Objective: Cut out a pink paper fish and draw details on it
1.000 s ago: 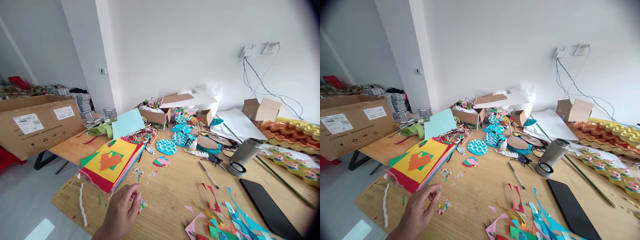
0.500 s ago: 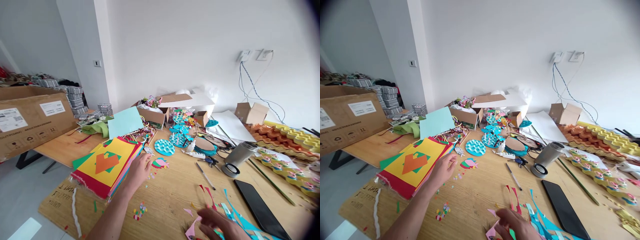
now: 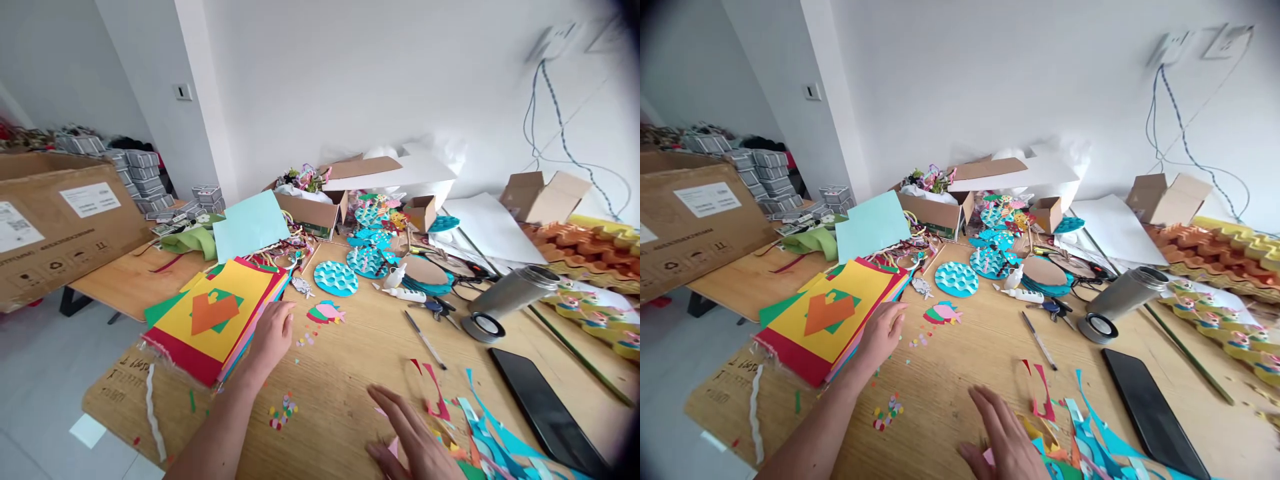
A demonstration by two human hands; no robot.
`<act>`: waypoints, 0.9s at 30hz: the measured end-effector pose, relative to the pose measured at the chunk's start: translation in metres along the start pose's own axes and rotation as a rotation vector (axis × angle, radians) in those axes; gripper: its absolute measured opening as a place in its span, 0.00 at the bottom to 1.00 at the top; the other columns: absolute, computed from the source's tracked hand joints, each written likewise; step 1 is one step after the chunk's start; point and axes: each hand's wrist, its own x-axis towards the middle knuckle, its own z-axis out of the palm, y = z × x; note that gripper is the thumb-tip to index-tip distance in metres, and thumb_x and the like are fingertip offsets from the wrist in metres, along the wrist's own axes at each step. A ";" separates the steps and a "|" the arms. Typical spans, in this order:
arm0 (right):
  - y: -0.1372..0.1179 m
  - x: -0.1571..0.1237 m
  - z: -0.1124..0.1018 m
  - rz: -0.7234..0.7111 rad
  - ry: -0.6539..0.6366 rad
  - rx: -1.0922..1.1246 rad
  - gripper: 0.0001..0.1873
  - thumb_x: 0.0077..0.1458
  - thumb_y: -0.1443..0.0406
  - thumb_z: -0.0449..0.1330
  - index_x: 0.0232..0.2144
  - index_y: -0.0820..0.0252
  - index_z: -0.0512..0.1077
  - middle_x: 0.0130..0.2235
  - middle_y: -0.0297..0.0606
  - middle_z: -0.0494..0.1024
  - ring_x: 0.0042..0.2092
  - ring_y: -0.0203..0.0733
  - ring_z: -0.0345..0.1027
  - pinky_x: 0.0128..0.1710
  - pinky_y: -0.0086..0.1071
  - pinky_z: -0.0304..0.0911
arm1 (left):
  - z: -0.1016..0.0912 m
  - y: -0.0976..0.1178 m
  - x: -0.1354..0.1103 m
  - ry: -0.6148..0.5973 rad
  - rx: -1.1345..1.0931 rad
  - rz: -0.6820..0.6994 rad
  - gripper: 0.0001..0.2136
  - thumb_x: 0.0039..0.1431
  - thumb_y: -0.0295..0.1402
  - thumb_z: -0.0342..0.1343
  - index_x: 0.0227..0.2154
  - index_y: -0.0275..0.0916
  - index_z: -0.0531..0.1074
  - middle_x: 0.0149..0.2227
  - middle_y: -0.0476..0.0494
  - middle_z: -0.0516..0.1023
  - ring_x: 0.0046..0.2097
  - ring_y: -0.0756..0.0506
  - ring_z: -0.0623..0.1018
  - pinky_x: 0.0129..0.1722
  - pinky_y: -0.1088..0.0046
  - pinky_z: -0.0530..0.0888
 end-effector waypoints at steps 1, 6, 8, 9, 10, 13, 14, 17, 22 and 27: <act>-0.009 0.017 0.003 -0.025 -0.054 -0.027 0.31 0.61 0.52 0.50 0.62 0.59 0.57 0.61 0.49 0.64 0.60 0.48 0.60 0.55 0.38 0.64 | 0.000 -0.001 -0.001 0.003 -0.001 -0.009 0.13 0.60 0.23 0.46 0.45 0.40 0.68 0.42 0.42 0.76 0.45 0.43 0.75 0.46 0.63 0.73; -0.039 0.095 0.027 -0.079 -0.241 -0.106 0.38 0.61 0.55 0.52 0.65 0.74 0.48 0.67 0.55 0.45 0.68 0.52 0.35 0.64 0.47 0.44 | -0.005 -0.004 -0.001 0.046 -0.012 -0.034 0.12 0.61 0.24 0.45 0.44 0.39 0.68 0.42 0.41 0.77 0.45 0.44 0.76 0.46 0.65 0.74; -0.043 0.113 0.039 -0.072 -0.235 -0.115 0.39 0.61 0.54 0.51 0.65 0.75 0.48 0.66 0.57 0.45 0.68 0.54 0.35 0.65 0.50 0.43 | -0.007 -0.004 0.000 0.065 -0.017 -0.042 0.12 0.61 0.25 0.45 0.44 0.40 0.69 0.41 0.42 0.77 0.44 0.44 0.76 0.45 0.66 0.74; -0.045 0.119 0.044 -0.051 -0.224 -0.120 0.38 0.61 0.54 0.51 0.64 0.76 0.49 0.66 0.58 0.46 0.67 0.55 0.36 0.64 0.51 0.43 | -0.008 -0.004 0.001 0.069 -0.017 -0.047 0.12 0.61 0.25 0.45 0.44 0.40 0.69 0.41 0.42 0.78 0.44 0.44 0.77 0.45 0.66 0.74; -0.047 0.123 0.049 -0.030 -0.214 -0.128 0.39 0.61 0.54 0.51 0.64 0.76 0.50 0.66 0.60 0.46 0.67 0.57 0.37 0.64 0.52 0.44 | -0.009 -0.003 0.001 0.067 -0.019 -0.052 0.12 0.61 0.25 0.45 0.44 0.40 0.69 0.41 0.42 0.78 0.44 0.44 0.77 0.45 0.66 0.74; -0.057 0.125 0.057 -0.025 -0.214 -0.138 0.39 0.59 0.54 0.53 0.63 0.78 0.52 0.65 0.62 0.48 0.67 0.60 0.38 0.63 0.53 0.46 | -0.010 -0.002 0.001 0.047 -0.019 -0.058 0.12 0.61 0.25 0.44 0.44 0.39 0.69 0.41 0.42 0.78 0.44 0.44 0.77 0.45 0.66 0.74; -0.061 0.124 0.058 -0.046 -0.222 -0.130 0.39 0.59 0.54 0.54 0.63 0.78 0.52 0.65 0.62 0.48 0.67 0.59 0.39 0.63 0.53 0.46 | -0.010 -0.001 0.001 0.041 -0.016 -0.060 0.12 0.62 0.26 0.44 0.43 0.39 0.69 0.41 0.41 0.78 0.44 0.44 0.77 0.45 0.66 0.74; -0.069 0.123 0.058 -0.117 -0.224 -0.086 0.38 0.59 0.54 0.53 0.63 0.75 0.54 0.65 0.58 0.52 0.66 0.57 0.42 0.63 0.52 0.46 | -0.010 -0.001 0.001 0.043 0.000 -0.071 0.11 0.62 0.27 0.44 0.43 0.40 0.69 0.41 0.41 0.78 0.45 0.44 0.77 0.45 0.65 0.74; -0.066 0.134 0.060 -0.080 -0.175 -0.075 0.35 0.61 0.55 0.51 0.62 0.78 0.55 0.64 0.58 0.54 0.66 0.57 0.45 0.64 0.51 0.45 | -0.009 -0.002 0.001 0.041 0.000 -0.071 0.11 0.62 0.28 0.44 0.43 0.39 0.70 0.40 0.41 0.79 0.43 0.44 0.78 0.44 0.66 0.74; -0.068 0.128 0.060 -0.118 -0.189 -0.009 0.37 0.60 0.53 0.53 0.62 0.75 0.55 0.64 0.58 0.56 0.66 0.56 0.45 0.64 0.50 0.45 | -0.007 -0.006 -0.001 0.038 0.001 -0.055 0.11 0.62 0.30 0.45 0.42 0.39 0.71 0.39 0.40 0.79 0.41 0.43 0.79 0.43 0.66 0.74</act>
